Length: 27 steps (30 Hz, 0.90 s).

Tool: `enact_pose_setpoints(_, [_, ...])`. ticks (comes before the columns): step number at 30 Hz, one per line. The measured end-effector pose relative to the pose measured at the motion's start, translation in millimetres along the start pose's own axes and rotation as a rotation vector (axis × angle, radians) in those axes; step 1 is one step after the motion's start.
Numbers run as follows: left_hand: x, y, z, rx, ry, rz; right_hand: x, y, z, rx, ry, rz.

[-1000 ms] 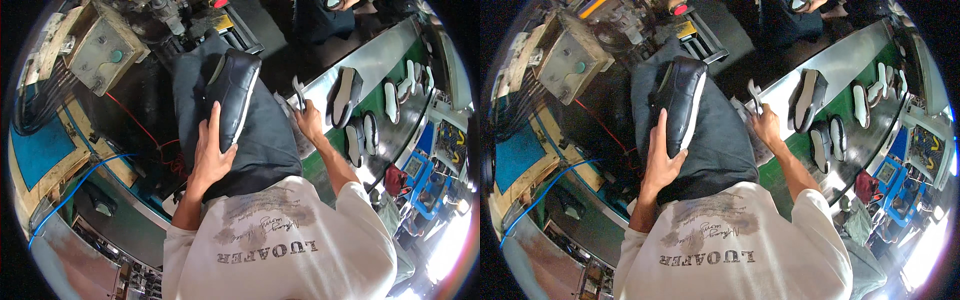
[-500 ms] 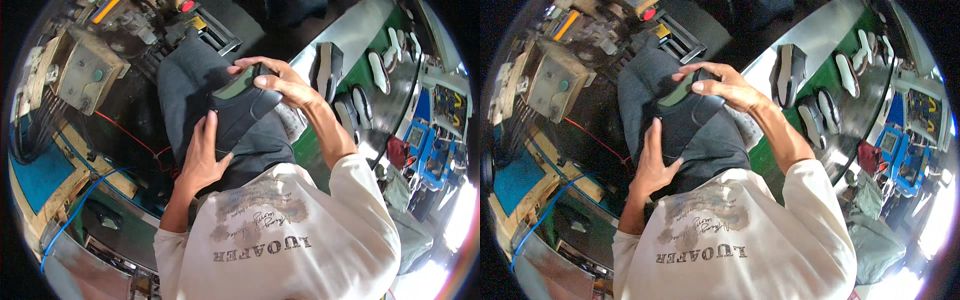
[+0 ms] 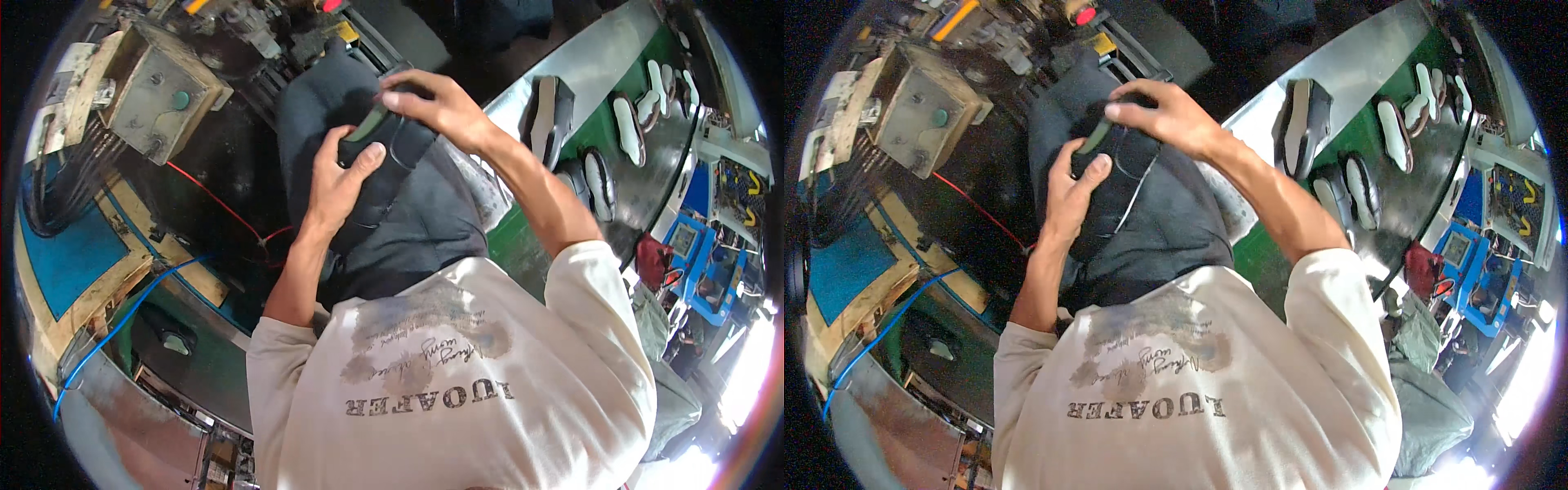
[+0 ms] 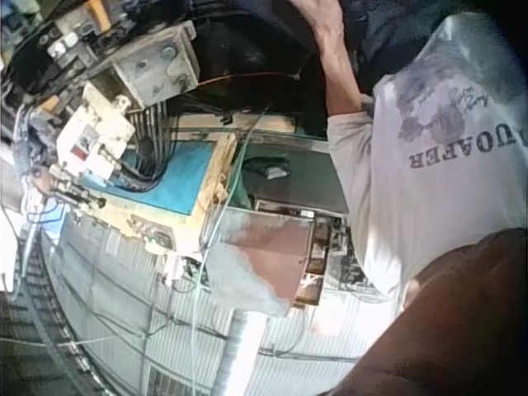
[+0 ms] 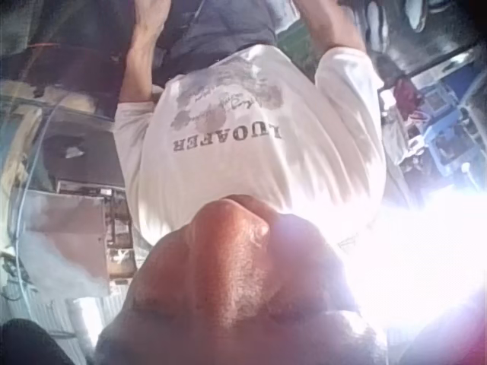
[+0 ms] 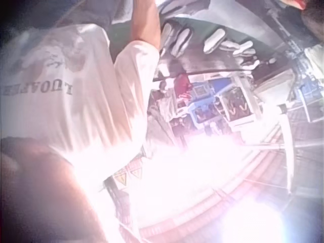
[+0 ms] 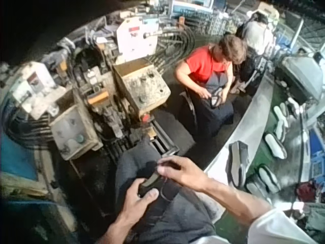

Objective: The person is manually lasting shoes by pulling and pressing the upper material onto the last and sole using specialized pliers.

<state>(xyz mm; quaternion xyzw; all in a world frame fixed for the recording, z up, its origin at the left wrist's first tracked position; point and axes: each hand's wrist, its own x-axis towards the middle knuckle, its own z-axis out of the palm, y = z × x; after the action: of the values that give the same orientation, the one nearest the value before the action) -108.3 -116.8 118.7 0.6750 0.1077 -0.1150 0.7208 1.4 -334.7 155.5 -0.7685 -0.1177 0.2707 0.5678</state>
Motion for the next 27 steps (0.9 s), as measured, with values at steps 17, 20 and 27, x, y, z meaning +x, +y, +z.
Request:
enact_pose_setpoints(17, [4.1, -15.2, -20.3, 0.221, -0.206, -0.001, -19.9, 31.4, -5.5, -0.27, -0.032, -0.101])
enact_pose_setpoints(20, [-38.2, 6.9, -42.2, 0.397, -0.359, -0.06, 6.5, 38.1, 10.6, -0.353, 0.05, -0.022])
enact_pose_setpoints(27, [-123.3, -24.3, -90.4, -0.276, 0.221, -0.036, 48.7, -25.4, 69.1, -0.166, -0.071, -0.218])
